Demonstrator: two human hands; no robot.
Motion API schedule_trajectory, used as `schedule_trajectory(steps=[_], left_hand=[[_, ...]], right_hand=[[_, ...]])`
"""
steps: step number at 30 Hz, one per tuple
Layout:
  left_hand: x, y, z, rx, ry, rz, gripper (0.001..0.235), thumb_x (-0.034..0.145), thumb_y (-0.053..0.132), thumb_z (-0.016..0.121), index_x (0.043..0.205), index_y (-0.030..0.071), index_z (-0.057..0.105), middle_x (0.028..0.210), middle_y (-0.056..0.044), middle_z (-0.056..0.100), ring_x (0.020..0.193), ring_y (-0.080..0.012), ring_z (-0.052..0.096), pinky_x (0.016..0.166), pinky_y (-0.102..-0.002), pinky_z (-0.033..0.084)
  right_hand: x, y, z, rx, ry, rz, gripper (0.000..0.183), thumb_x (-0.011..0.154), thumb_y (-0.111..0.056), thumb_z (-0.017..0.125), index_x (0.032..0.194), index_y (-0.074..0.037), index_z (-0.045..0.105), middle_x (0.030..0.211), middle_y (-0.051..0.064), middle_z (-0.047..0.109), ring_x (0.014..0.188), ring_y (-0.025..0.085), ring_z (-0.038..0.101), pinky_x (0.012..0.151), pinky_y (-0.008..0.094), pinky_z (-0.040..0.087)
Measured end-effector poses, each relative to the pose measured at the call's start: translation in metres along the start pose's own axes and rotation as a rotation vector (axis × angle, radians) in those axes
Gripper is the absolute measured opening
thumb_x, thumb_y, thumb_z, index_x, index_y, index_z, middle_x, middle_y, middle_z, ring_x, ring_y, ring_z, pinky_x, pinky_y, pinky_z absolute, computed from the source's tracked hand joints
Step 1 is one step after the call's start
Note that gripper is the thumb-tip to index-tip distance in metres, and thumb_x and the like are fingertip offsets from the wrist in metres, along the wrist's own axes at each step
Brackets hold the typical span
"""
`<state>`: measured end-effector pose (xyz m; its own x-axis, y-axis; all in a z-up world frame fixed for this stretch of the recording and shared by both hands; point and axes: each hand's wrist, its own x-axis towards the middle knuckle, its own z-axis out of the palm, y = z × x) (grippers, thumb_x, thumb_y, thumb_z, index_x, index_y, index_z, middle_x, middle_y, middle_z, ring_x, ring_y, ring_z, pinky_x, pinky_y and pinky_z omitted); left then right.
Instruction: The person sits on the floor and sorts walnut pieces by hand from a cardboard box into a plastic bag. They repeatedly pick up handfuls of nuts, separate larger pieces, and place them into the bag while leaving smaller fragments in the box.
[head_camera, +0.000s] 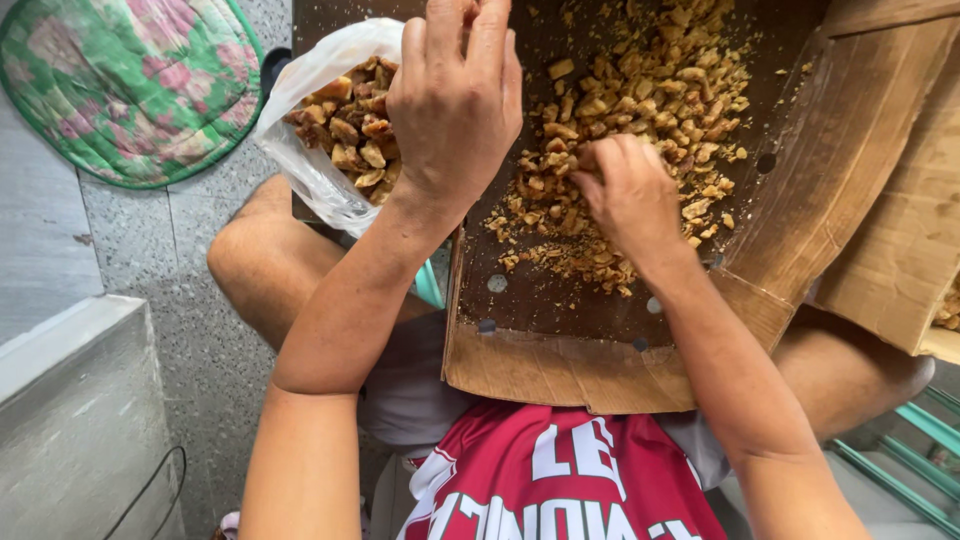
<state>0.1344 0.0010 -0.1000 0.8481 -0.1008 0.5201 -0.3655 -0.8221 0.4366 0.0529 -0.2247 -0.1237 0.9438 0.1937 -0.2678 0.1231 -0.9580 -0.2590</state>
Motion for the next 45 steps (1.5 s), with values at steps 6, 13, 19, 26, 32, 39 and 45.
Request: schedule_trajectory(steps=[6,13,19,26,32,39,45], left_hand=[[-0.002,-0.005,0.012,-0.040,0.021,0.015,0.029,0.104,0.010,0.071,0.132,0.006,0.065,0.116,-0.004,0.055,0.090,-0.0148,0.056,0.069,-0.026,0.055],[-0.001,-0.003,0.003,-0.058,0.028,0.024,0.034,0.101,0.008,0.070,0.135,0.007,0.065,0.123,-0.005,0.055,0.095,-0.0176,0.058,0.074,-0.029,0.058],[-0.001,-0.002,0.000,-0.042,-0.030,-0.009,0.031,0.105,0.008,0.073,0.135,0.009,0.067,0.123,-0.003,0.055,0.095,-0.0189,0.058,0.072,-0.030,0.058],[0.000,-0.005,0.000,-0.076,0.006,0.037,0.031,0.101,0.007,0.073,0.132,0.006,0.067,0.123,-0.005,0.054,0.099,-0.0188,0.059,0.076,-0.029,0.058],[0.004,-0.002,-0.004,-0.052,-0.023,0.043,0.027,0.103,0.008,0.076,0.129,0.008,0.068,0.115,-0.003,0.053,0.096,-0.0173,0.059,0.071,-0.029,0.058],[-0.003,-0.005,0.001,-0.052,-0.012,0.046,0.032,0.101,0.006,0.075,0.132,0.008,0.067,0.119,-0.004,0.053,0.099,-0.0190,0.059,0.073,-0.029,0.059],[-0.002,-0.005,-0.001,-0.071,0.010,0.045,0.031,0.101,0.006,0.073,0.131,0.008,0.065,0.123,-0.006,0.054,0.105,-0.0218,0.060,0.080,-0.032,0.060]], right_hand=[[-0.030,0.023,-0.036,0.978,-0.107,0.494,0.037,0.090,-0.023,0.077,0.121,-0.008,0.064,0.103,0.006,0.066,0.085,0.014,0.062,0.071,0.024,0.058],[-0.057,0.048,-0.019,2.159,-0.137,0.607,0.034,0.105,-0.029,0.071,0.113,0.004,0.068,0.102,0.016,0.069,0.089,0.021,0.068,0.070,0.026,0.062],[-0.065,0.050,-0.010,2.146,-0.126,0.650,0.025,0.089,-0.016,0.064,0.109,-0.001,0.063,0.107,0.016,0.071,0.094,0.023,0.071,0.078,0.029,0.065],[-0.051,0.081,-0.046,1.119,0.208,0.664,0.017,0.110,-0.020,0.070,0.111,-0.004,0.066,0.092,0.013,0.063,0.074,0.019,0.060,0.065,0.034,0.054],[-0.027,0.080,-0.034,0.198,0.019,0.477,0.021,0.096,-0.027,0.079,0.105,-0.011,0.069,0.103,0.005,0.073,0.074,0.015,0.069,0.071,0.033,0.057],[-0.027,0.079,-0.019,0.363,0.052,0.569,0.019,0.098,-0.021,0.076,0.113,-0.011,0.071,0.102,0.004,0.074,0.085,0.012,0.070,0.071,0.030,0.063],[-0.041,0.086,-0.019,0.304,0.097,0.471,0.018,0.098,-0.016,0.076,0.116,-0.011,0.074,0.112,0.007,0.074,0.089,0.015,0.070,0.075,0.032,0.062]])
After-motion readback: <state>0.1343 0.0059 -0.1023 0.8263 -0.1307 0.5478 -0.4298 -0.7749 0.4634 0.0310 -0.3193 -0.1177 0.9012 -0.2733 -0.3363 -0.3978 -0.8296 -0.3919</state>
